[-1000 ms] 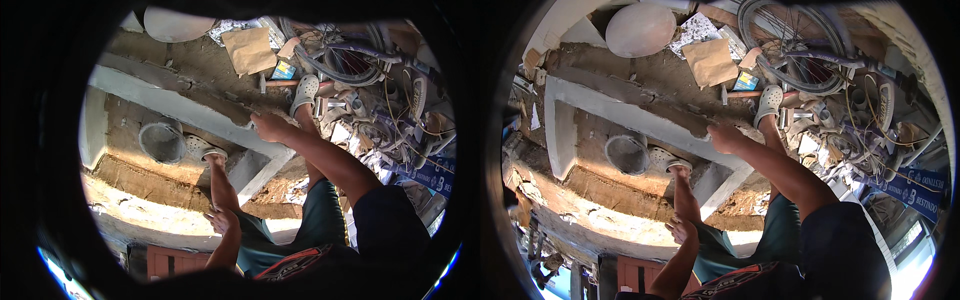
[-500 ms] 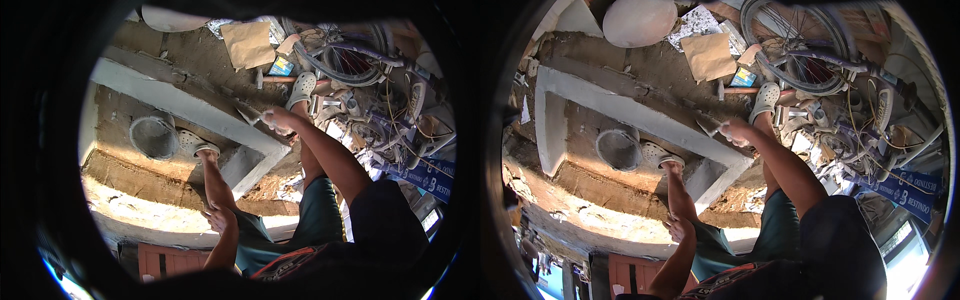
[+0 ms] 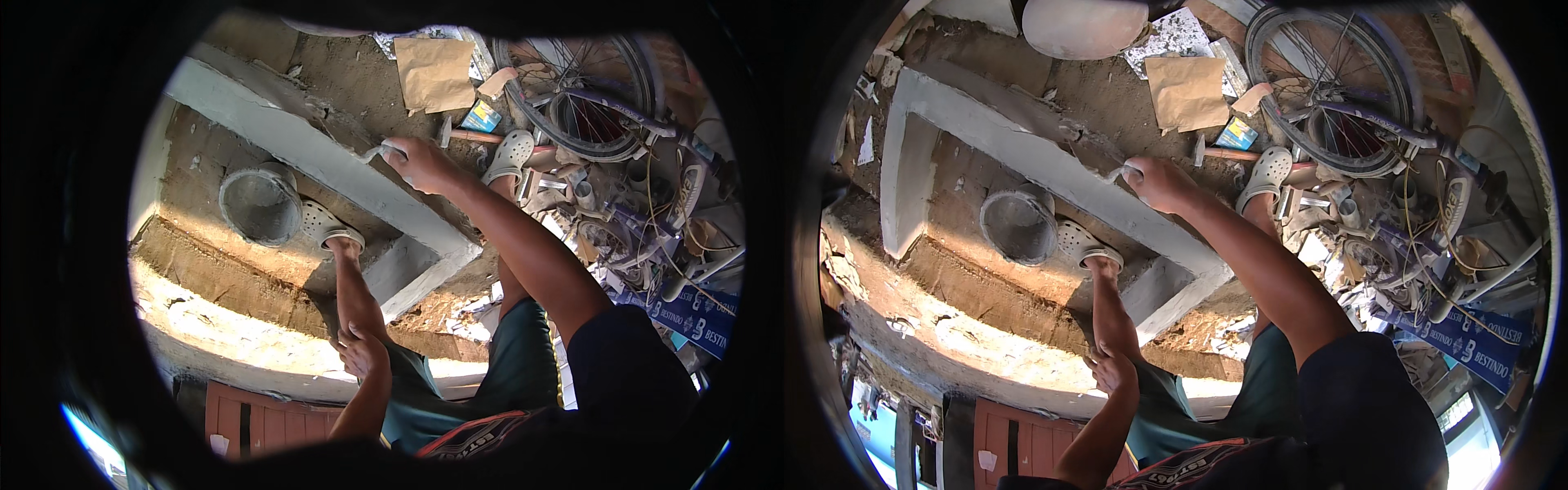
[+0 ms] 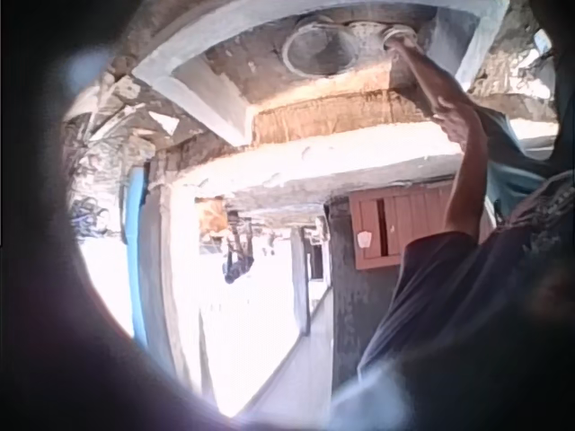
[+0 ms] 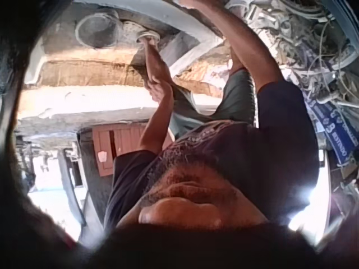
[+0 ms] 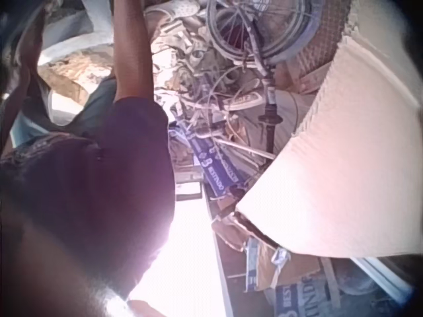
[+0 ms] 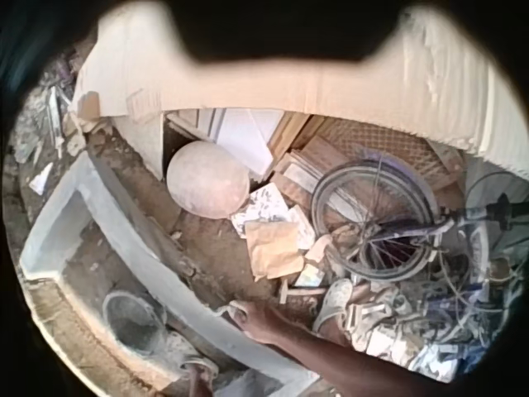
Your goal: The person scoops cement from a bucket with a trowel and applies it to a concrete structure, smoothing the surface repeatedly. The person works on different sections of the structure, adding and leveling cement along edges and flat areas.
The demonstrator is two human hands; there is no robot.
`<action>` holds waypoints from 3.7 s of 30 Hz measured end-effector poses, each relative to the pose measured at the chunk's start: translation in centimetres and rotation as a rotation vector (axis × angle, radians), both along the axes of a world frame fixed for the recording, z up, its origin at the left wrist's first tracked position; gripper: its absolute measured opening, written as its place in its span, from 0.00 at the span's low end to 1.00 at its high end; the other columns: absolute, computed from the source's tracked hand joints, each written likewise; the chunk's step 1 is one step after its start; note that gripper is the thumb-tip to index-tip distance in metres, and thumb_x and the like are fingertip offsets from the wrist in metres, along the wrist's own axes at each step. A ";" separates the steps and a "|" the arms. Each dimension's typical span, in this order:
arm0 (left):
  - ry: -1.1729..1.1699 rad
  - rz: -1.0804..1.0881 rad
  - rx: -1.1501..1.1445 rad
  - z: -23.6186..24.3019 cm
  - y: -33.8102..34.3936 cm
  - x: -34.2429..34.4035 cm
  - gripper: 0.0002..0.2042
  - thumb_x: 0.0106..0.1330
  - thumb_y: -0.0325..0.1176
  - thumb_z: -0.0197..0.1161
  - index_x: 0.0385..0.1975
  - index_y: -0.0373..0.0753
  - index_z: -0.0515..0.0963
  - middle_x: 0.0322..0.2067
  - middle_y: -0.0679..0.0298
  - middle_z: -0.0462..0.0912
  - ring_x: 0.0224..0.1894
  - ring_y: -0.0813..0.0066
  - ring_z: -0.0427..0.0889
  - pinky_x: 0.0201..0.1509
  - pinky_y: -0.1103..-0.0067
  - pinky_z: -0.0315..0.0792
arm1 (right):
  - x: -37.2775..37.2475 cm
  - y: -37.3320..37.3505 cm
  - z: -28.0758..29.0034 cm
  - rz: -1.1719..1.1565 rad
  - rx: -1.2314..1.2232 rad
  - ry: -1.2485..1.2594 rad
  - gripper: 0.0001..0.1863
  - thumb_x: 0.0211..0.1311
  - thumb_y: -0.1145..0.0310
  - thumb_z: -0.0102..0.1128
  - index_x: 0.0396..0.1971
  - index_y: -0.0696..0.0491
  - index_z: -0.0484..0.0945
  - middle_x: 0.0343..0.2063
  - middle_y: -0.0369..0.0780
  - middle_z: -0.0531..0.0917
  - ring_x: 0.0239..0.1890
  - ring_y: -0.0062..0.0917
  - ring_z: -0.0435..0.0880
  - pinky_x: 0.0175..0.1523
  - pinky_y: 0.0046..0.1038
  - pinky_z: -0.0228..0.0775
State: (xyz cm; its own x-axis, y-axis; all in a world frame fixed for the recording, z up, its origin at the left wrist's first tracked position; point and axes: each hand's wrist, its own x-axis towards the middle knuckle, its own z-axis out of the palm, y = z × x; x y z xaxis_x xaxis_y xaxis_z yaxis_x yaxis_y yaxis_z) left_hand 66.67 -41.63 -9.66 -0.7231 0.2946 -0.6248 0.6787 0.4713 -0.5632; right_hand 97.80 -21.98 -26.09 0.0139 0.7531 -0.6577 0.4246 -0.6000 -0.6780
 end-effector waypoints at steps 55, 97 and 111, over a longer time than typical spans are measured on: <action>-0.075 0.046 -0.008 0.4 0.9 -0.4 0.34 0.81 0.64 0.37 0.71 0.46 0.72 0.75 0.55 0.66 0.70 0.49 0.73 0.71 0.51 0.65 | 5.9 -26.9 3.1 0.204 -0.574 -0.156 0.16 0.78 0.59 0.54 0.52 0.55 0.81 0.31 0.49 0.85 0.31 0.44 0.88 0.42 0.45 0.81; -0.063 -0.008 0.020 0.4 1.3 -0.5 0.31 0.82 0.61 0.38 0.69 0.44 0.73 0.74 0.55 0.68 0.68 0.48 0.75 0.69 0.52 0.67 | 4.8 -13.2 -9.1 0.019 -0.831 0.094 0.15 0.79 0.56 0.56 0.48 0.53 0.79 0.30 0.47 0.82 0.28 0.39 0.83 0.32 0.42 0.78; -0.043 0.071 -0.030 -1.3 -2.5 -1.3 0.35 0.80 0.66 0.37 0.71 0.47 0.73 0.78 0.59 0.63 0.70 0.50 0.74 0.70 0.52 0.66 | 3.6 0.7 -10.3 0.506 -0.206 -0.142 0.21 0.76 0.52 0.57 0.61 0.45 0.80 0.49 0.49 0.88 0.53 0.46 0.87 0.57 0.46 0.79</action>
